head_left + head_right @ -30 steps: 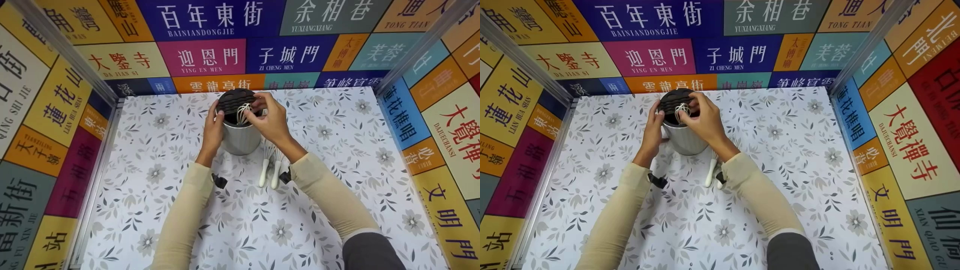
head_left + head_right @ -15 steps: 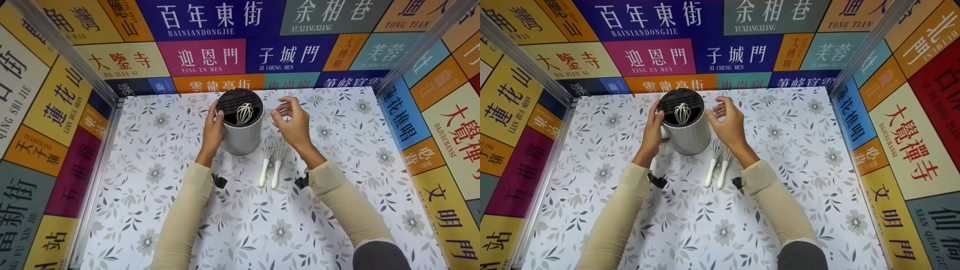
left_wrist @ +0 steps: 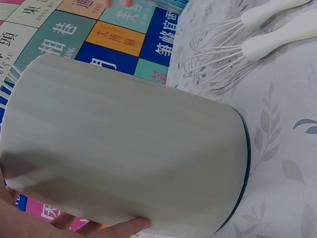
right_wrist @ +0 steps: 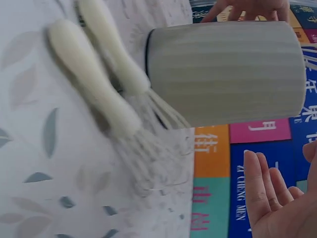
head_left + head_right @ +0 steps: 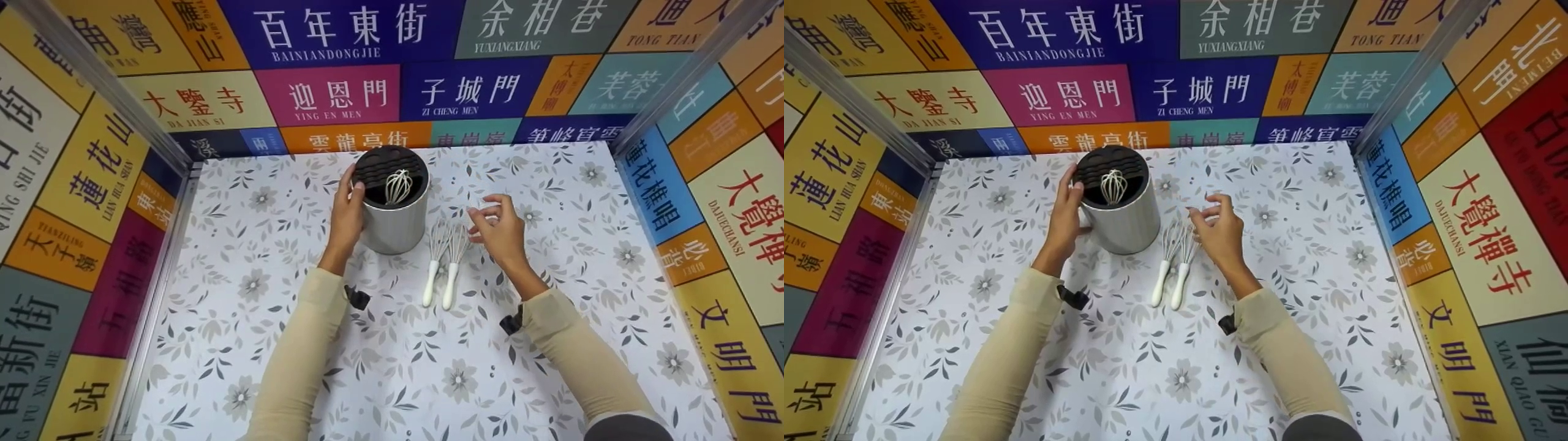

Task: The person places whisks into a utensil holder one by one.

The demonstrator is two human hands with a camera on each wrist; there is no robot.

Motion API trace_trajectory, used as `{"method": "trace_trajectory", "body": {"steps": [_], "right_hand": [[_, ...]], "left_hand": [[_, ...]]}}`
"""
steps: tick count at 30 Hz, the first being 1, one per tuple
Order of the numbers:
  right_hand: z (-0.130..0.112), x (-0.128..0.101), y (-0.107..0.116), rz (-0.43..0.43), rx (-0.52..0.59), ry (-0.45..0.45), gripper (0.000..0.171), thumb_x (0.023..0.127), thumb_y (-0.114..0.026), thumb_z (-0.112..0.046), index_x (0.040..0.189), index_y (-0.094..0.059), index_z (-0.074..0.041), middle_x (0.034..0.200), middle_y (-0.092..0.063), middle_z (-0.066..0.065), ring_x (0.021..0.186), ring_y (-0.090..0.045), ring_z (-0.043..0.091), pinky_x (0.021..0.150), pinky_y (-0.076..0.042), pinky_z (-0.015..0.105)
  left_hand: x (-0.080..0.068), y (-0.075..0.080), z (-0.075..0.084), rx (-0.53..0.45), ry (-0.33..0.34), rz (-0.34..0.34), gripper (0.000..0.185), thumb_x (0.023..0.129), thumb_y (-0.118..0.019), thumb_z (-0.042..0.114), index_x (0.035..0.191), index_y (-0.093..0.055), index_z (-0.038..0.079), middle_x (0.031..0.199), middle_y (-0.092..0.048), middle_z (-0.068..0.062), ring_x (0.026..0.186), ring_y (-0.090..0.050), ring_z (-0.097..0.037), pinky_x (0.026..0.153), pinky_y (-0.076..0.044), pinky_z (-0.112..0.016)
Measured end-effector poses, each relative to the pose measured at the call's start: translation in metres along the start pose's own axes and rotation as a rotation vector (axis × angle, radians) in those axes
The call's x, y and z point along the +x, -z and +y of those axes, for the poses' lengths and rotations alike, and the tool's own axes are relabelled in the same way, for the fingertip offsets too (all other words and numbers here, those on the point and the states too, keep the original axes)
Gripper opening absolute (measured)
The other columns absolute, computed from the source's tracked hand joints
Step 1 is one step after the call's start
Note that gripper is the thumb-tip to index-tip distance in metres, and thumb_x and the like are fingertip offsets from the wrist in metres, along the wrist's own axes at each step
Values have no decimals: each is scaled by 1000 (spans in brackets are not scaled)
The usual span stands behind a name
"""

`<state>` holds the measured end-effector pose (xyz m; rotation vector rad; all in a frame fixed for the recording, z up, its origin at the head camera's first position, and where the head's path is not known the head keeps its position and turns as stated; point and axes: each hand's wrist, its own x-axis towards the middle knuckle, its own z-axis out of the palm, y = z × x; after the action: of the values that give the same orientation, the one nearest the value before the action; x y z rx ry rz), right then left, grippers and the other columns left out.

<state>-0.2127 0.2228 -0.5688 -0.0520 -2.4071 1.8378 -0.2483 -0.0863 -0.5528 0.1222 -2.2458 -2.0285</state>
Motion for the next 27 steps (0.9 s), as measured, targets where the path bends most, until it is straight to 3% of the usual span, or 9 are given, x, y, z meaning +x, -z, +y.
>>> {"method": "trace_trajectory", "body": {"steps": [10, 17, 22, 27], "right_hand": [[42, -19, 0, -69, -86, -220, 55, 95, -72, -38, 133, -50, -5, 104, -68, 16, 72, -75, 29, 59, -62, 42], [58, -31, -10, -141, -123, -378, 56, 93, -73, -41, 132, -51, -7, 106, -71, 22, 73, -75, 38, 63, -63, 48], [63, -39, -17, -156, -92, -454, 58, 90, -76, -42, 129, -50, -8, 110, -69, 16, 73, -75, 31, 62, -63, 46], [64, -44, -22, -182, -99, -474, 61, 90, -78, -41, 130, -48, -6, 105, -71, 18, 65, -74, 26, 57, -62, 44]], "left_hand": [[-2, 0, 1, 19, -7, 1, 52, 108, -44, 34, 159, -38, 23, 164, -38, -3, 152, -32, -17, 125, -25, -38], [-2, 2, 0, 43, 1, -3, 50, 108, -43, 40, 158, -38, 32, 164, -38, 0, 152, -32, -14, 125, -26, -39], [-3, 1, 1, 28, 23, -2, 51, 108, -44, 41, 158, -39, 31, 164, -38, 1, 152, -32, -15, 125, -26, -40], [-3, 0, 1, 32, 27, 10, 51, 108, -45, 39, 158, -40, 31, 164, -38, 0, 152, -32, -15, 125, -25, -39]]}}
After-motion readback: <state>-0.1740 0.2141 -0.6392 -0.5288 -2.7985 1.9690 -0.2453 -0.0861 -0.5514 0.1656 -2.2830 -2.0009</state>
